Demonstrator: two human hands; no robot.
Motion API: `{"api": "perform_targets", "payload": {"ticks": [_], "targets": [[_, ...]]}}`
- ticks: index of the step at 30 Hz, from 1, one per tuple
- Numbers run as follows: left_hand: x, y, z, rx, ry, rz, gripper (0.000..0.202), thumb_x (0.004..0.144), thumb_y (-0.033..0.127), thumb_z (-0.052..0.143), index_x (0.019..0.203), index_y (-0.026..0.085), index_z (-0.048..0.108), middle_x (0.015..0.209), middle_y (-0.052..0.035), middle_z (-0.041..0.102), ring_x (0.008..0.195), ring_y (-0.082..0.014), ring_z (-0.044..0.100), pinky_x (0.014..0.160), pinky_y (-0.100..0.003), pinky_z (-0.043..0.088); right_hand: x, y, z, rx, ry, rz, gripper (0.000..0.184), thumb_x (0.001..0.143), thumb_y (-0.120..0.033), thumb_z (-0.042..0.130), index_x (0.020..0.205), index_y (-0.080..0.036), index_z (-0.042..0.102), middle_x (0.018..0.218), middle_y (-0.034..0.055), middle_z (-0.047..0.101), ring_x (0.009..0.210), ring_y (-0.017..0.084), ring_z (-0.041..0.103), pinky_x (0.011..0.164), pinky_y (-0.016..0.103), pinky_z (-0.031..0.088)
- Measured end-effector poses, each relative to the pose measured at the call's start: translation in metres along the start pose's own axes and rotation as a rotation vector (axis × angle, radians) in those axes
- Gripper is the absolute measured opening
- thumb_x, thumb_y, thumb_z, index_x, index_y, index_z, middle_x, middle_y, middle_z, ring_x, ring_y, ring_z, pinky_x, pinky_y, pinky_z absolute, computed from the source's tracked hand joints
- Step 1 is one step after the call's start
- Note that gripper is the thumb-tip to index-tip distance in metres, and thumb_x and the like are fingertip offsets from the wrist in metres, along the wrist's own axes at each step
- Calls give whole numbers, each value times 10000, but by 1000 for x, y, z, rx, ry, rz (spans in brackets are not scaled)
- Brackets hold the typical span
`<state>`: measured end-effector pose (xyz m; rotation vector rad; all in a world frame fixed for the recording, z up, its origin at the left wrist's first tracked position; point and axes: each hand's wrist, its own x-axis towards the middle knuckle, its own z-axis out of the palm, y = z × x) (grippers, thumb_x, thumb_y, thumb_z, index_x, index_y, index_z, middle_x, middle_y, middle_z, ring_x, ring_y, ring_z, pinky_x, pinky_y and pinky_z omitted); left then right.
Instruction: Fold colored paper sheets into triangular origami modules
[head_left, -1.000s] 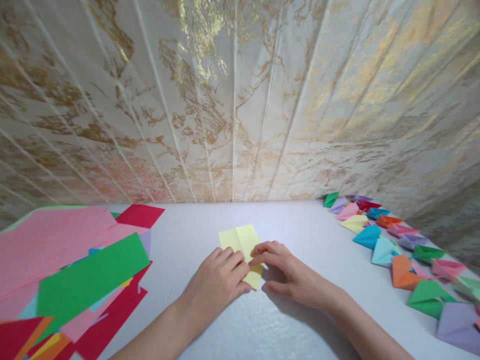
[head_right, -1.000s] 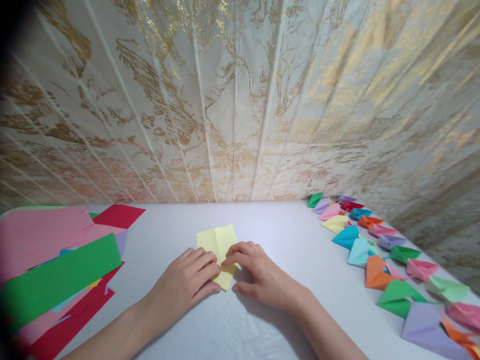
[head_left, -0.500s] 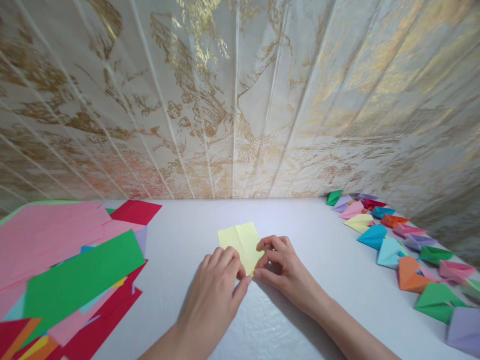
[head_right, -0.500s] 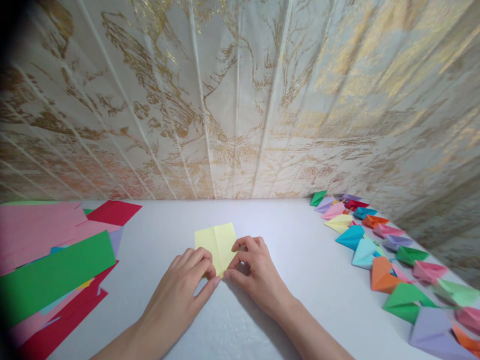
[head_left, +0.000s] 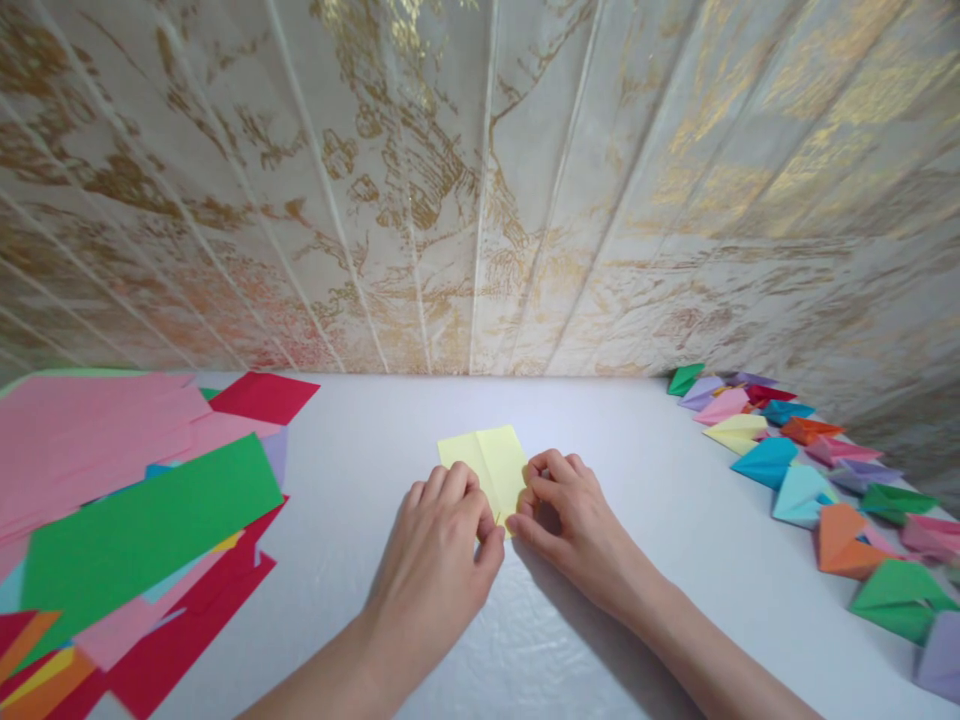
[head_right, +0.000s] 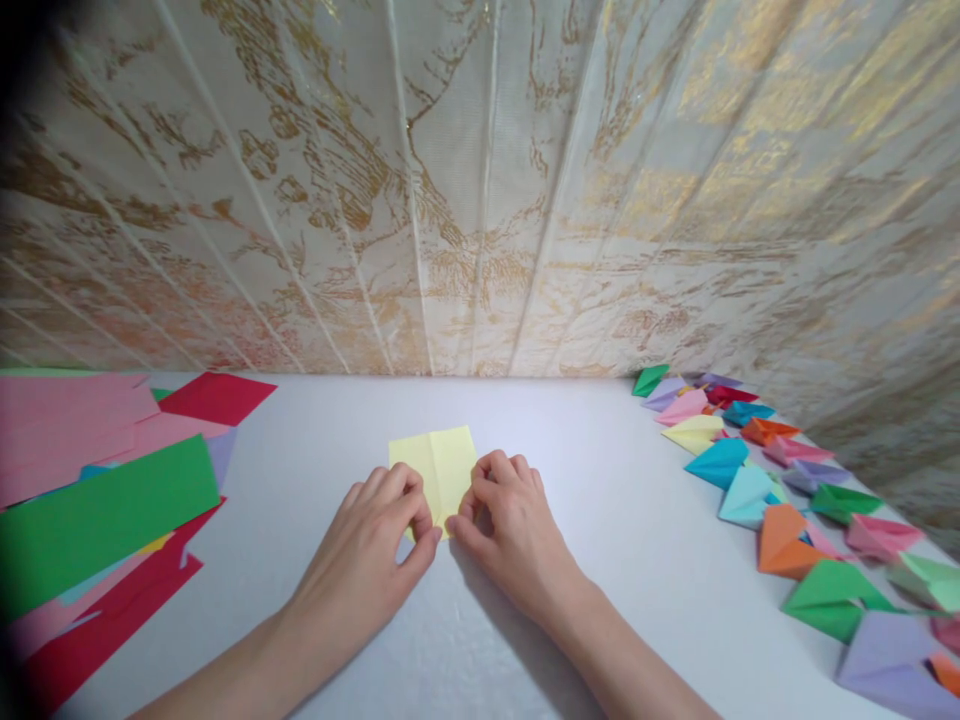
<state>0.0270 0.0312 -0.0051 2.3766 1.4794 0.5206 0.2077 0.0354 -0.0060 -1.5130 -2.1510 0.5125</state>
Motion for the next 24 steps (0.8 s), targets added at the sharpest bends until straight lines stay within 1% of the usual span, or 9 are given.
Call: {"api": "perform_targets", "payload": {"ticks": [7,10,13,18,21,24], "targets": [[1,-1,1,-20,1,-7,197,857,100,563,719,221,494,901,-19,547,889,-233,507,774,-391,396,2,-5,0,-37,-7,26,160,812,-144,716,700,-193,612,927,44,578,872,224,497,812,406,409],[1,-3,2,-49,2,-14,163,855,104,585,775,221,504,898,-6,550,877,-223,505,780,-387,386,2,-4,0,-48,-15,30,158,815,-143,710,702,-193,613,930,43,577,871,221,495,812,403,408],[1,-4,3,-79,3,-11,146,854,99,606,841,224,532,928,3,566,910,-221,508,804,-386,376,1,-4,1,-48,-11,37,150,827,-142,700,717,-196,613,937,40,571,882,224,490,819,401,401],[0,-4,5,-97,11,-16,139,871,92,610,864,221,558,952,1,576,932,-230,505,815,-399,359,-2,-8,2,-21,10,73,131,806,-138,707,806,-203,593,975,44,565,908,239,486,821,404,389],[-1,-4,6,-99,12,-19,129,881,101,617,870,218,562,960,-3,576,946,-237,503,816,-404,353,-3,-8,2,-6,23,74,143,801,-165,715,850,-213,590,997,47,560,935,254,478,833,414,385],[-1,-4,6,-102,3,-19,127,892,100,610,875,217,564,969,-4,576,958,-240,502,825,-409,352,-4,-5,-1,19,-14,65,142,814,-159,693,889,-215,586,1011,50,555,942,256,470,844,420,386]]}}
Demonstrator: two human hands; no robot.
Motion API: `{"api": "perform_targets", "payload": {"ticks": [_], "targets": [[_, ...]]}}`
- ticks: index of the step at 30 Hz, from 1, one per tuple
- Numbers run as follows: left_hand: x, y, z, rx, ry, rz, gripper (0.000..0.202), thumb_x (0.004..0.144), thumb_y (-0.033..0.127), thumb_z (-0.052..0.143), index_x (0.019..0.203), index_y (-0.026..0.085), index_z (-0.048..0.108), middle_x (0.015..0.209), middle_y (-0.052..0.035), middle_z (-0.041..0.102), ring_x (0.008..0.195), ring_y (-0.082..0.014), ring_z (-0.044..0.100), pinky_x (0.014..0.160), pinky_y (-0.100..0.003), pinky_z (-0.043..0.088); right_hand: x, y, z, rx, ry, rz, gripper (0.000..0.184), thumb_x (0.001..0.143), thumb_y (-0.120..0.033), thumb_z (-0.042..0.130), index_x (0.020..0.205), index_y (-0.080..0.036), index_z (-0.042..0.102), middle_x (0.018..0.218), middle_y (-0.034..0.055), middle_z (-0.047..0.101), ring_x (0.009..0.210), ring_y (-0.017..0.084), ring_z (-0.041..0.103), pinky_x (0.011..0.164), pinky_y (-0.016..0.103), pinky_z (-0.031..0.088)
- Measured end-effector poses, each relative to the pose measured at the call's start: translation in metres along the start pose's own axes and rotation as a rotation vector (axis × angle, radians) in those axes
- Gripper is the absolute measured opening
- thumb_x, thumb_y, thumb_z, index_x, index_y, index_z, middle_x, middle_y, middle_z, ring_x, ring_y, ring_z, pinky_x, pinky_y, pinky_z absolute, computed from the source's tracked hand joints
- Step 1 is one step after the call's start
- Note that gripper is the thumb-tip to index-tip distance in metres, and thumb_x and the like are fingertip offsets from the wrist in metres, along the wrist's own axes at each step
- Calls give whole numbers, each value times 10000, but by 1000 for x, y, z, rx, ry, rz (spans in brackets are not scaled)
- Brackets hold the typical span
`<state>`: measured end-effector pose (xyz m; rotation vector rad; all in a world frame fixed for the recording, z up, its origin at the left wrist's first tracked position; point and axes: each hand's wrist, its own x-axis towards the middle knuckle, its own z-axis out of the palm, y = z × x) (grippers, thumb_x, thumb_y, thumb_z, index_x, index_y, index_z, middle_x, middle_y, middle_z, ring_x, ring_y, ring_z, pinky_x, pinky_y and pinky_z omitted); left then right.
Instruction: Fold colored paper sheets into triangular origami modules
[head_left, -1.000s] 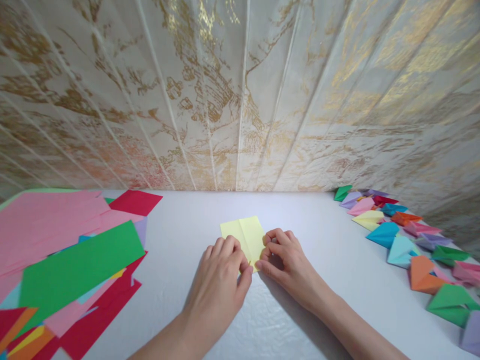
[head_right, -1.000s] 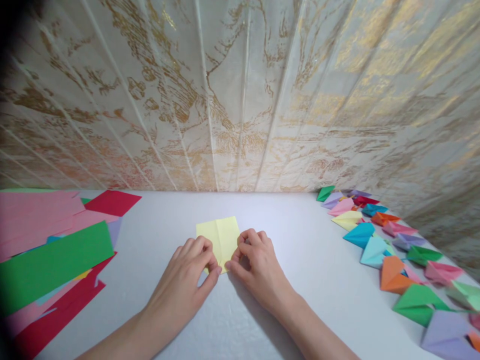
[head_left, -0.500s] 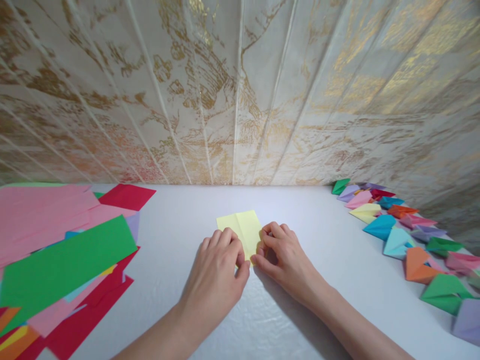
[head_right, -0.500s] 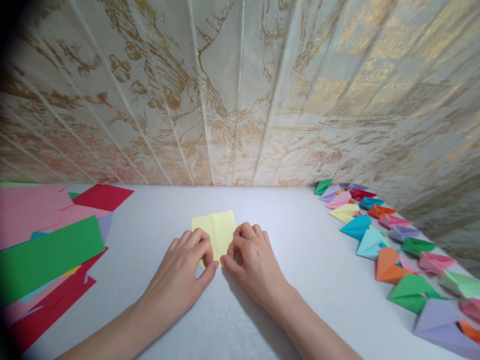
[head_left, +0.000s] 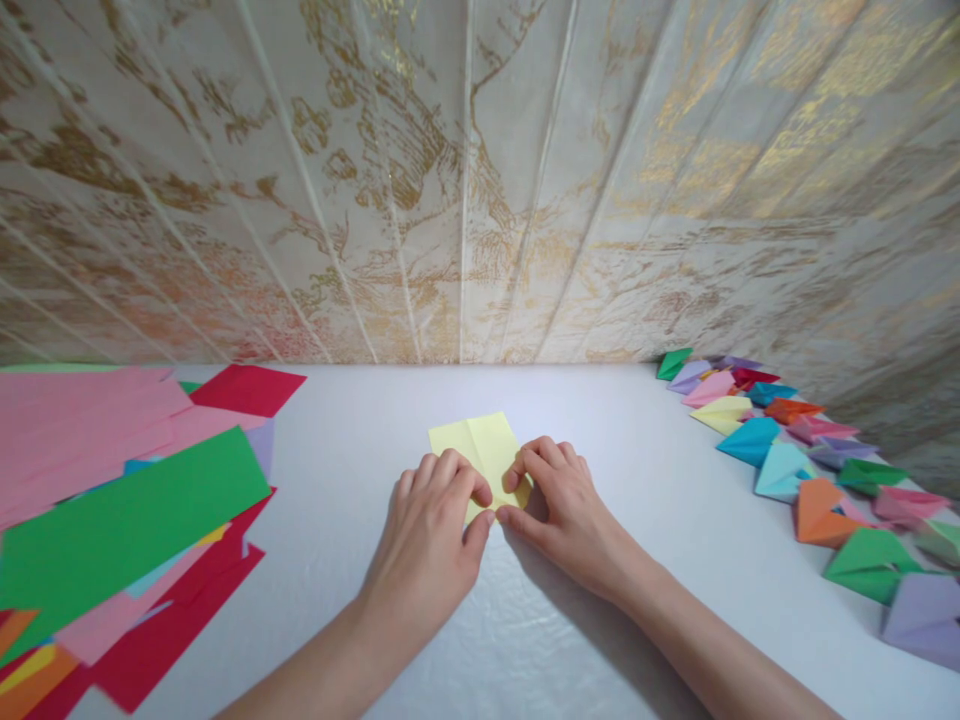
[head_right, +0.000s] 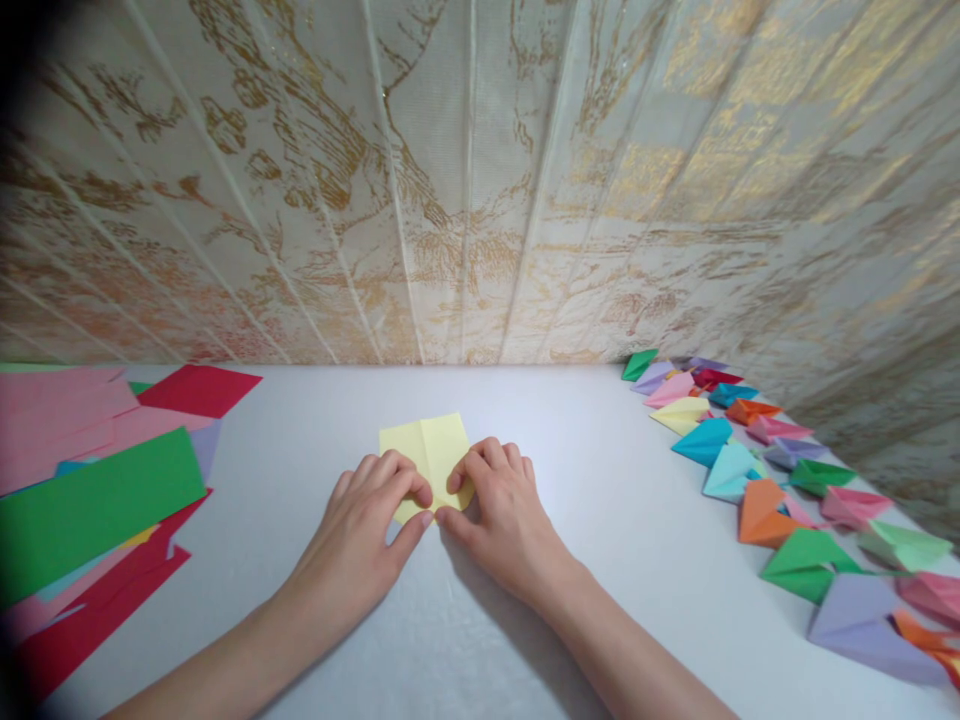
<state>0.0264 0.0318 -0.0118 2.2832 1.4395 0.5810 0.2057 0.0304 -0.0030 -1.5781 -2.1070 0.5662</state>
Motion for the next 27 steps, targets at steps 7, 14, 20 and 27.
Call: {"api": "perform_targets", "payload": {"ticks": [7,14,20,27], "targets": [[1,-11,-11,-7,-100,58,125,905,115,640,938,228,596,1004,10,582,987,-219,518,849,-381,395,2,12,-12,120,-109,-30,291,795,-24,599,1010,-221,605,1057,49,549,985,247,463,921,432,384],[-5,-7,-22,152,-142,161,176,935,130,610,1060,253,627,1099,-4,604,1010,-226,548,849,-383,441,4,20,-16,176,-126,-73,447,706,73,514,994,-236,657,1049,31,573,993,225,491,950,410,390],[4,21,-20,420,-121,227,147,884,222,712,1021,173,688,989,-69,666,925,-303,609,780,-446,465,4,20,-12,214,-63,-76,407,691,52,553,968,-216,683,1046,42,583,981,228,510,959,425,387],[17,35,-11,551,-100,305,158,902,54,583,918,123,724,899,-97,710,890,-281,646,778,-399,468,1,26,-14,284,-10,-157,482,697,66,564,1053,-239,674,1149,29,624,1095,209,541,1048,409,352]]}}
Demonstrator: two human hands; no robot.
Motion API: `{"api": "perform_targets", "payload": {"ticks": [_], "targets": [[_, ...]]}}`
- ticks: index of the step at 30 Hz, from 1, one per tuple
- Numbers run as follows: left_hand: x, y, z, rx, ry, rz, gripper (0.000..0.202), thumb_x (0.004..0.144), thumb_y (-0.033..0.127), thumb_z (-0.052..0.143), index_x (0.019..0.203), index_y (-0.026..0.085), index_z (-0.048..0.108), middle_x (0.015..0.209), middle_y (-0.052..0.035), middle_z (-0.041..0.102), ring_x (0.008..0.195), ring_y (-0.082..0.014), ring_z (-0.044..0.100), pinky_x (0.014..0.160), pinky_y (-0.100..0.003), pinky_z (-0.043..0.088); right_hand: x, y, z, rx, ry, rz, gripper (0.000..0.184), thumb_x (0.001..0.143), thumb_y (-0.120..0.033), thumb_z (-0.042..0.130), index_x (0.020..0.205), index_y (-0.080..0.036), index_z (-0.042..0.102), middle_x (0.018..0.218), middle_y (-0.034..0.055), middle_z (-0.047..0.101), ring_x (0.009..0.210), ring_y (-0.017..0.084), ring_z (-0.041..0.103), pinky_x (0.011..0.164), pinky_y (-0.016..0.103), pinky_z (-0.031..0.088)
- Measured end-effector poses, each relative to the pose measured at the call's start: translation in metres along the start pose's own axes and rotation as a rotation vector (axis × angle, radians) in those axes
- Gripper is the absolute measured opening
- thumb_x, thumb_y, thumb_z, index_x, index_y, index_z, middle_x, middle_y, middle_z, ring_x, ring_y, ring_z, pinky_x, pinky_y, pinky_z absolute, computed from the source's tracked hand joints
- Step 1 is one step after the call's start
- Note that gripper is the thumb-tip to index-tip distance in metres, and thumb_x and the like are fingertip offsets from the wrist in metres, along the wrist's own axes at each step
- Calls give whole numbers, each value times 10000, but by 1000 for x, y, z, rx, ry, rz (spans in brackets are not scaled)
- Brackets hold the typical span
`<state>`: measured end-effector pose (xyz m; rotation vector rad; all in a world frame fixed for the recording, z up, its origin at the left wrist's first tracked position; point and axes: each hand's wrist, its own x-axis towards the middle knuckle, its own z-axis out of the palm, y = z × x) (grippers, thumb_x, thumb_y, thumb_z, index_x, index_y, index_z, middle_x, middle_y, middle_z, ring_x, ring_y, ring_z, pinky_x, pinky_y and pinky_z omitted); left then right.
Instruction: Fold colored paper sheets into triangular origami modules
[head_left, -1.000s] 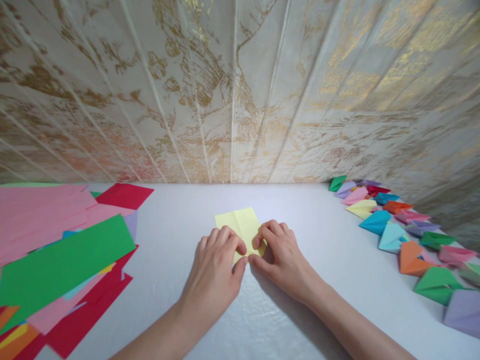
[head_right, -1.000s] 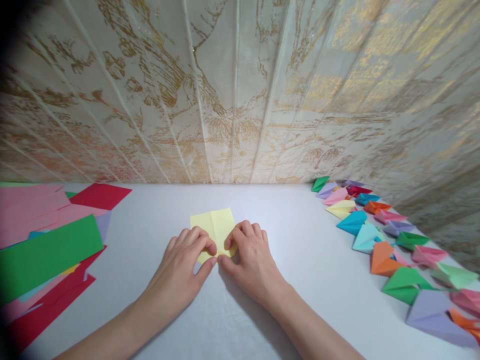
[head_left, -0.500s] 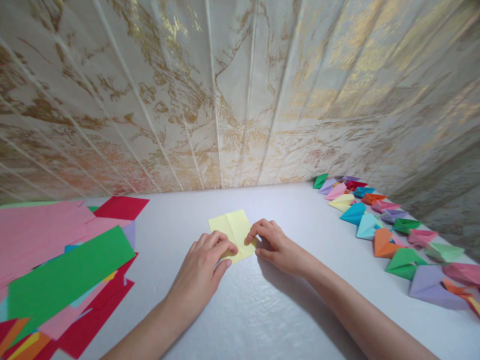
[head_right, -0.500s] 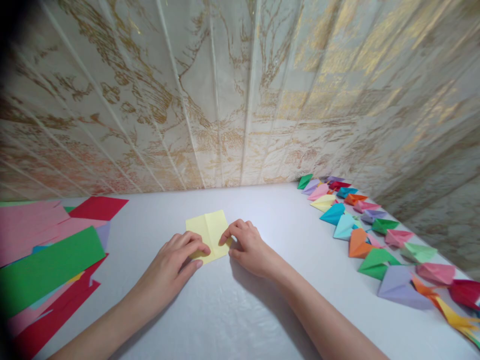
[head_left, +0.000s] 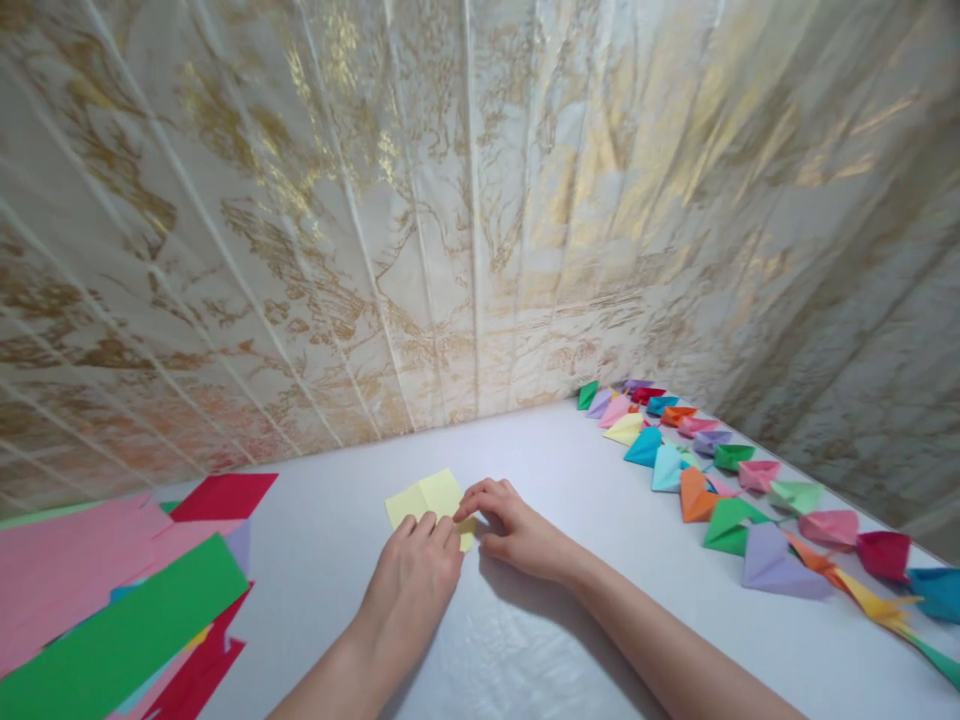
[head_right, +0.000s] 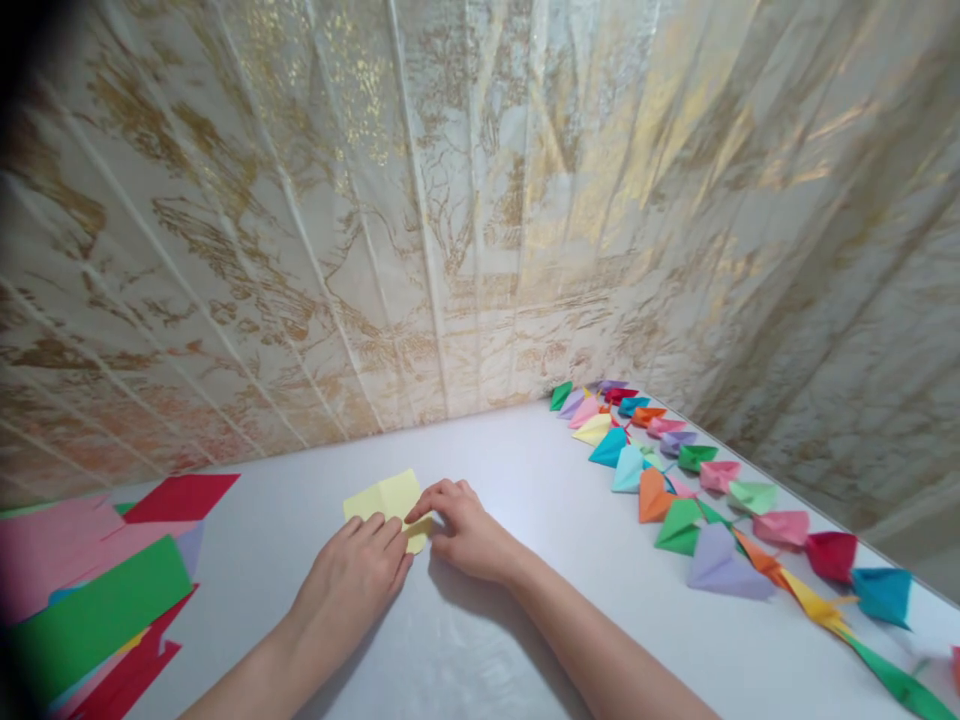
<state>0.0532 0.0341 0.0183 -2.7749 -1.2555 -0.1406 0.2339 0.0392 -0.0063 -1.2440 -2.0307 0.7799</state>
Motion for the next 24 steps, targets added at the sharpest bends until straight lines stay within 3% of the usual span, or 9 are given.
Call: {"api": "perform_targets", "payload": {"ticks": [2,7,10,13,17,20,24], "targets": [[-1,-1,-1,-5,15,2,209,913,41,536,872,139,716,881,-81,711,863,-254,653,773,-375,463,0,0,-1,5,16,-28,474,717,65,576,1062,-246,674,1203,31,618,1148,206,523,1055,401,352],[-10,-6,-11,-89,63,-66,208,962,157,503,841,204,665,828,-10,684,775,-167,659,696,-274,457,2,-12,-6,-26,71,-83,119,842,-118,715,845,-234,691,1151,16,668,1174,232,490,1043,433,325],[-12,-3,-12,-139,68,-111,50,888,194,632,926,206,663,902,-23,692,842,-200,671,717,-285,485,4,-22,-13,-38,116,-117,85,889,-165,700,858,-241,678,1118,-2,690,1156,218,505,1029,420,332],[-9,5,-8,-194,68,-155,64,826,127,653,857,181,667,890,-54,695,851,-245,670,738,-327,505,4,-21,-19,-39,170,-120,90,909,-140,651,894,-228,658,1048,6,705,1083,210,557,1001,412,371],[-4,11,-6,-335,127,-229,192,849,59,541,739,175,649,831,-73,683,843,-247,662,797,-352,497,5,-8,-19,-39,227,-116,154,885,-67,557,917,-199,629,930,22,699,920,189,628,888,353,470],[-1,-1,-11,-511,198,-320,208,870,64,526,732,180,630,800,-39,668,799,-202,658,811,-337,496,4,-8,-18,-70,293,-145,199,867,-62,505,992,-188,595,957,50,667,898,196,620,836,345,495],[-1,-34,-18,-844,275,-510,108,968,226,550,914,158,614,801,2,665,689,-152,663,683,-312,547,-4,-28,-15,-171,364,-249,271,890,-130,498,1155,-181,524,1128,122,601,1070,255,547,938,430,445]]}}
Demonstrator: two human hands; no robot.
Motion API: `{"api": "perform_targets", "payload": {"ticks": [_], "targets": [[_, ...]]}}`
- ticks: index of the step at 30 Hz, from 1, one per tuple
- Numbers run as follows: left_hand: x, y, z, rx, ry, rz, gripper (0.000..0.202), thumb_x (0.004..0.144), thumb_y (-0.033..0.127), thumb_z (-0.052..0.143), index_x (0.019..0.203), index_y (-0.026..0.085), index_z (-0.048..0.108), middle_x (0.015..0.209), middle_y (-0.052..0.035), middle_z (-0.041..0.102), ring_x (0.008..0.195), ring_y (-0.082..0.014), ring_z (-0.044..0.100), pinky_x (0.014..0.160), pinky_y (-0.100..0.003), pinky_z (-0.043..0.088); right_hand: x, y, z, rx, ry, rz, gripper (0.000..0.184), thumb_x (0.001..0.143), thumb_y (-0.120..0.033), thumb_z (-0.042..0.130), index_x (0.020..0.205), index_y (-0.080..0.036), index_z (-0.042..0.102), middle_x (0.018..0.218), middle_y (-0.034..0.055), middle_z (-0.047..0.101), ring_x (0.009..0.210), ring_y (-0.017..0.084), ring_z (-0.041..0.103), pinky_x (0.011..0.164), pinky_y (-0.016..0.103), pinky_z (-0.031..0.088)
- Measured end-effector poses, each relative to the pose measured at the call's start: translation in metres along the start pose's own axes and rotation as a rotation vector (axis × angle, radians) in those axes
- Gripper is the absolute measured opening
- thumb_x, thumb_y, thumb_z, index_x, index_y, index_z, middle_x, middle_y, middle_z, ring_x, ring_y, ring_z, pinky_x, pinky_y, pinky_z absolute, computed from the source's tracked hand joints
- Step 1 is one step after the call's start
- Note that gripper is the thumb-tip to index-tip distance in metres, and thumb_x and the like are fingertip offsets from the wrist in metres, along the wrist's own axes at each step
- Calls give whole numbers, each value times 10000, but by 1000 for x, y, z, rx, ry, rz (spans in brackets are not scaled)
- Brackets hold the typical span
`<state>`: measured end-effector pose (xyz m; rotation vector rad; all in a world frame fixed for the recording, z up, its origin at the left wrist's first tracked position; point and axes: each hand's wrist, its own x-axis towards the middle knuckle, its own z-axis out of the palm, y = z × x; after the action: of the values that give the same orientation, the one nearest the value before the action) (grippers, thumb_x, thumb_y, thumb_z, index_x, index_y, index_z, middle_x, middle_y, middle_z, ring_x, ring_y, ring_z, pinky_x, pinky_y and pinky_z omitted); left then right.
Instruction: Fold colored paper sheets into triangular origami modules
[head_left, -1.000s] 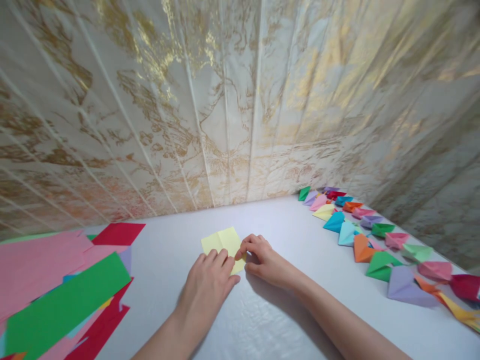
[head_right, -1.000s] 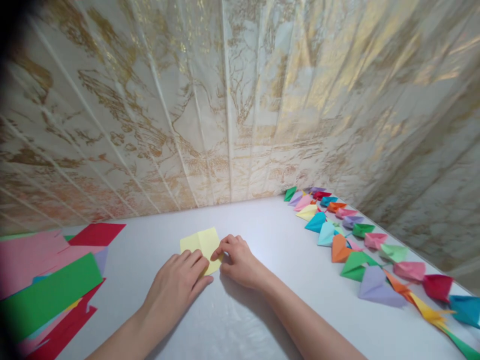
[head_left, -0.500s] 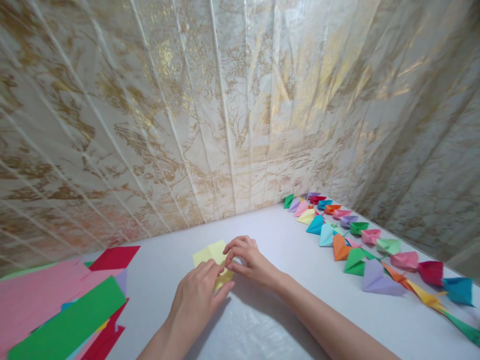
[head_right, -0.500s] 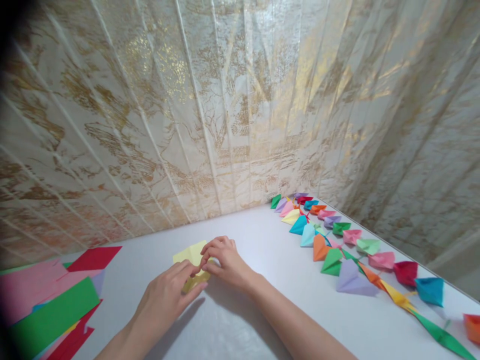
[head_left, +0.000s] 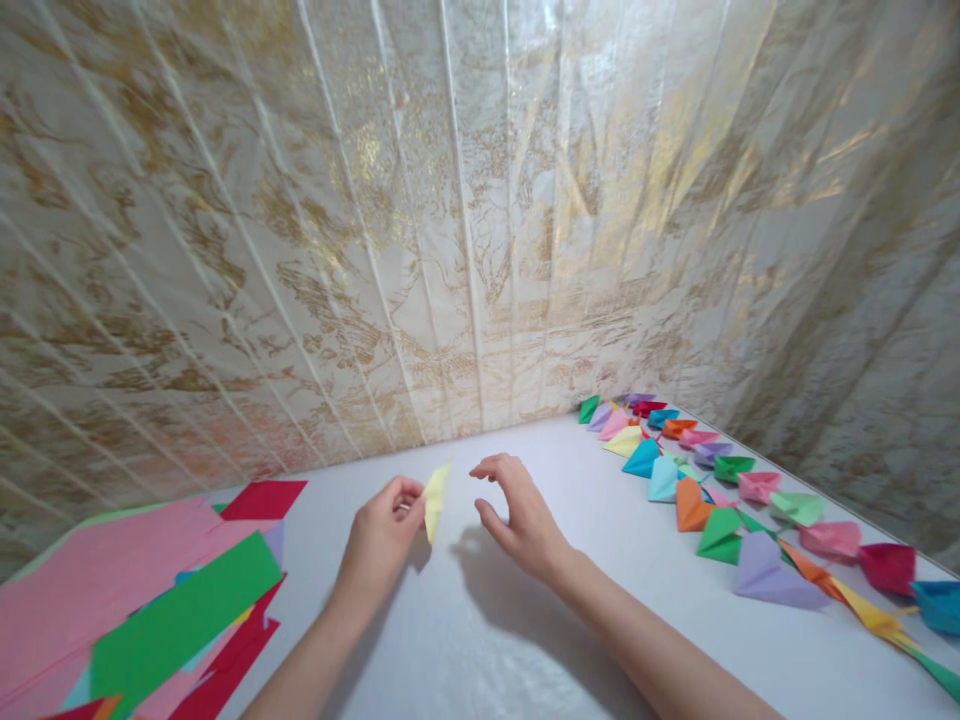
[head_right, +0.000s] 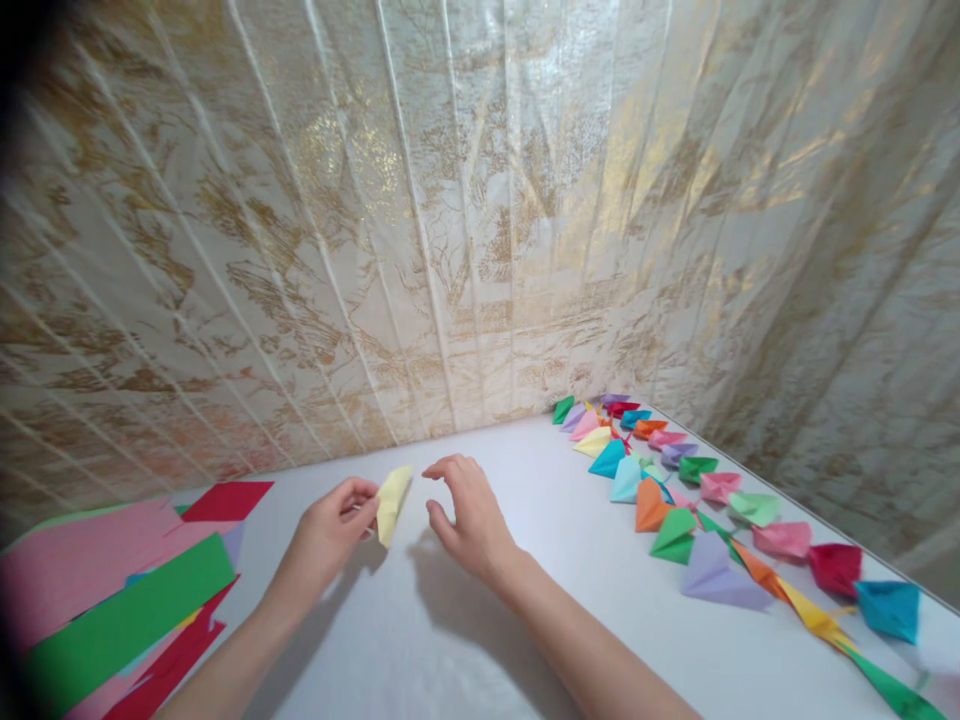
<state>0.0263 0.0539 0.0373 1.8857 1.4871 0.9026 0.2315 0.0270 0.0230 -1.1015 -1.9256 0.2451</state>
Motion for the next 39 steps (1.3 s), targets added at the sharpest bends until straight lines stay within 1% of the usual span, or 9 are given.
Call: {"api": "perform_targets", "payload": {"ticks": [3,7,11,16,20,22,26,34,39], "targets": [[2,-16,-8,-225,22,-115,222,996,365,550,1000,149,599,853,-15,687,719,-154,692,673,-320,583,-6,-19,6,-78,-76,-137,372,862,-211,610,1223,-202,519,1250,133,579,1166,291,494,999,466,391],[-17,-39,6,-352,42,-179,239,932,389,550,1050,187,502,760,-2,693,662,-179,720,655,-340,605,-15,-28,24,-194,-227,-250,495,847,-197,670,1315,-205,510,1323,144,577,1175,324,480,986,482,378],[-40,-45,11,-282,10,-134,168,878,322,504,1004,212,496,661,21,642,589,-208,687,577,-355,588,-21,-22,36,-256,-333,-316,306,930,-126,578,1227,-200,586,1215,122,652,1081,293,537,951,451,384],[-65,-38,-5,-73,-60,166,256,802,119,510,956,247,671,1090,-62,674,1068,-266,599,973,-465,477,-29,-12,31,-242,-455,-336,214,965,-114,538,1127,-221,628,1070,56,700,941,212,606,851,357,423],[-75,-56,3,284,-104,669,519,777,-29,396,1164,216,639,1130,-67,693,1024,-240,609,922,-406,481,-34,-12,18,-146,-521,-286,307,950,-73,479,1175,-234,611,1147,62,684,1022,199,628,898,351,432],[-76,-71,12,387,-62,781,567,762,-43,396,1236,196,595,1128,-68,700,993,-227,622,891,-374,488,-34,-14,15,-135,-528,-270,282,974,-96,465,1158,-240,623,1147,69,683,1030,197,632,900,351,441],[-76,-89,21,468,-14,811,545,782,-30,406,1246,188,591,1160,-67,711,1025,-220,631,914,-354,489,-33,-15,16,-128,-512,-208,209,1005,-178,495,1097,-253,666,1079,65,692,957,206,624,853,362,464],[-80,-71,0,610,-150,806,507,839,2,394,1272,166,600,1266,-78,693,1124,-235,631,922,-345,506,-22,-7,26,111,-454,295,169,886,-169,689,731,-224,652,920,24,632,927,224,535,845,379,469],[-77,-69,-1,614,-142,823,475,867,-6,360,1225,162,623,1250,-68,704,1108,-221,646,930,-340,478,-17,-6,32,28,-449,363,203,842,-84,683,720,-205,576,863,21,576,875,224,508,795,377,435]]}}
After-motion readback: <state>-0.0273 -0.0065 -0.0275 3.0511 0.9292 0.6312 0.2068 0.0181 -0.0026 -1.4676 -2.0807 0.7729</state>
